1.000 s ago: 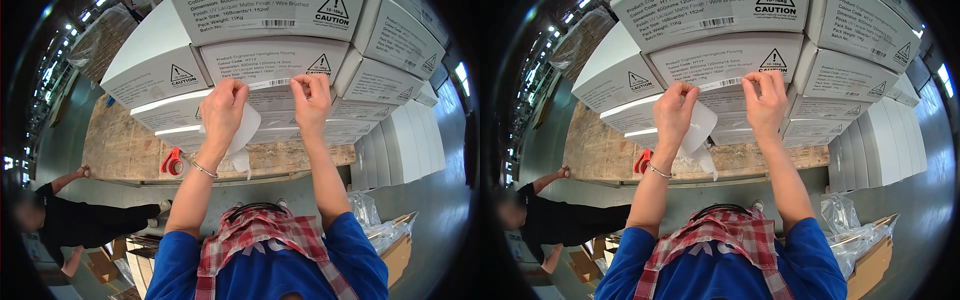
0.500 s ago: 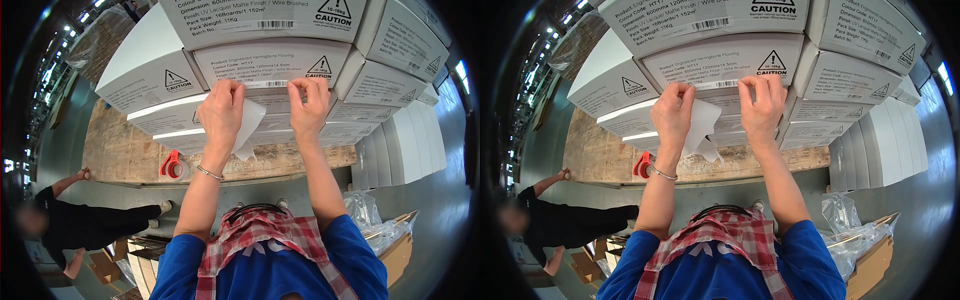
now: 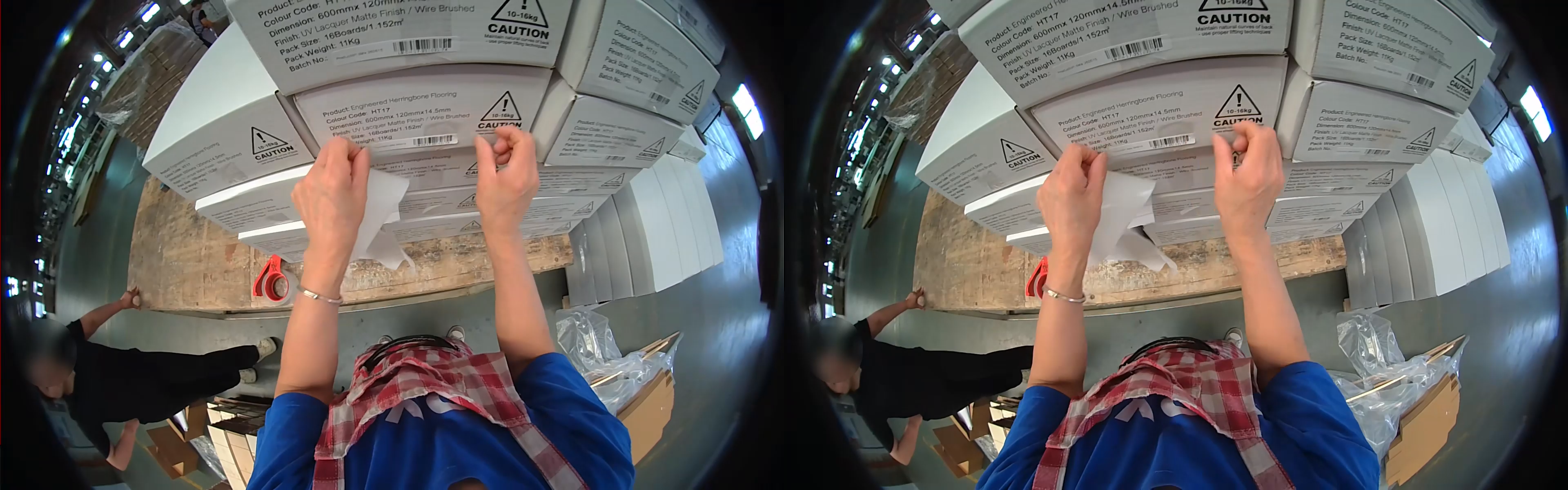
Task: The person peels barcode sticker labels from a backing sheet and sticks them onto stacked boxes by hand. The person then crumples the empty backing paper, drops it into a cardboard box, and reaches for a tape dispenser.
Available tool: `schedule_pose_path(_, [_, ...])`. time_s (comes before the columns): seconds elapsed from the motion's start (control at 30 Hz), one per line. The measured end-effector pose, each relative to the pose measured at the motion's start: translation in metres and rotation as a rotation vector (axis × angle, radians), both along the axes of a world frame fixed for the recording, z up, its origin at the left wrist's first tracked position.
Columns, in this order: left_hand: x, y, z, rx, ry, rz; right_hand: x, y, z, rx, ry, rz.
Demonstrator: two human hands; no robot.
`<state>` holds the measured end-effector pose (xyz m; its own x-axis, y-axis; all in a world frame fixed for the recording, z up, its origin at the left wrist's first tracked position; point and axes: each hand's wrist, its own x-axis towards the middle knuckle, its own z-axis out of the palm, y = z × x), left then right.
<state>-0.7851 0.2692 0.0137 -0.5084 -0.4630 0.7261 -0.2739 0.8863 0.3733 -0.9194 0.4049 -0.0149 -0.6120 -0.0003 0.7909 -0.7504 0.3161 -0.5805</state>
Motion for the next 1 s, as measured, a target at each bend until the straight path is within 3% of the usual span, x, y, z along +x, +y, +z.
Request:
schedule_pose_path(0.2, [-0.006, 0.007, 0.008, -0.022, 0.003, -0.344, 0.014, -0.015, 0.003, 0.016, 0.162, 0.477])
schedule_pose_path(0.3, [0.014, -0.003, 0.01, -0.034, -0.185, -0.155, -0.001, 0.014, -0.004, 0.107, 0.187, 0.259])
schedule_pose_path(0.33, [0.023, -0.001, 0.012, -0.045, -0.17, -0.157, 0.0, 0.019, -0.003, 0.15, 0.193, 0.173])
schedule_pose_path(0.37, [0.033, 0.002, 0.017, 0.109, -0.205, -0.279, 0.007, 0.021, 0.006, 0.138, 0.213, 0.17])
schedule_pose_path(0.4, [0.039, 0.003, 0.022, 0.263, -0.243, -0.402, 0.02, 0.026, 0.016, 0.101, 0.058, 0.376])
schedule_pose_path(0.43, [0.044, 0.008, 0.031, 0.253, -0.233, -0.404, 0.033, 0.032, 0.026, 0.07, -0.102, 0.581])
schedule_pose_path(0.5, [0.052, 0.026, 0.053, 0.531, -0.206, -0.803, 0.061, 0.029, 0.039, 0.024, -0.145, 0.982])
schedule_pose_path(0.53, [0.055, 0.033, 0.061, 0.673, -0.192, -1.004, 0.064, 0.035, 0.043, 0.028, -0.142, 0.975])
schedule_pose_path(0.63, [0.069, 0.022, 0.079, 0.786, -0.167, -0.962, 0.079, 0.054, 0.045, 0.305, -0.606, 1.268])
schedule_pose_path(0.7, [0.073, 0.016, 0.092, 0.635, -0.323, -0.775, 0.08, 0.059, 0.037, 0.318, -0.803, 1.287])
schedule_pose_path(0.73, [0.076, 0.013, 0.093, 0.684, -0.342, -0.727, 0.082, 0.063, 0.043, 0.34, -0.78, 1.215])
schedule_pose_path(0.8, [0.082, 0.012, 0.091, 0.454, -0.543, -0.747, 0.089, 0.069, 0.052, 0.378, -0.787, 1.182])
schedule_pose_path(0.83, [0.088, 0.017, 0.091, 0.484, -0.553, -0.717, 0.089, 0.07, 0.053, 0.379, -0.698, 1.153])
schedule_pose_path(0.93, [0.091, 0.03, 0.096, 0.816, -0.851, -0.715, 0.098, 0.071, 0.047, 0.333, -0.597, 1.141])
schedule_pose_path(1.0, [0.095, 0.026, 0.078, 0.954, -0.785, -0.791, 0.101, 0.073, 0.047, 0.228, -0.55, 1.152])
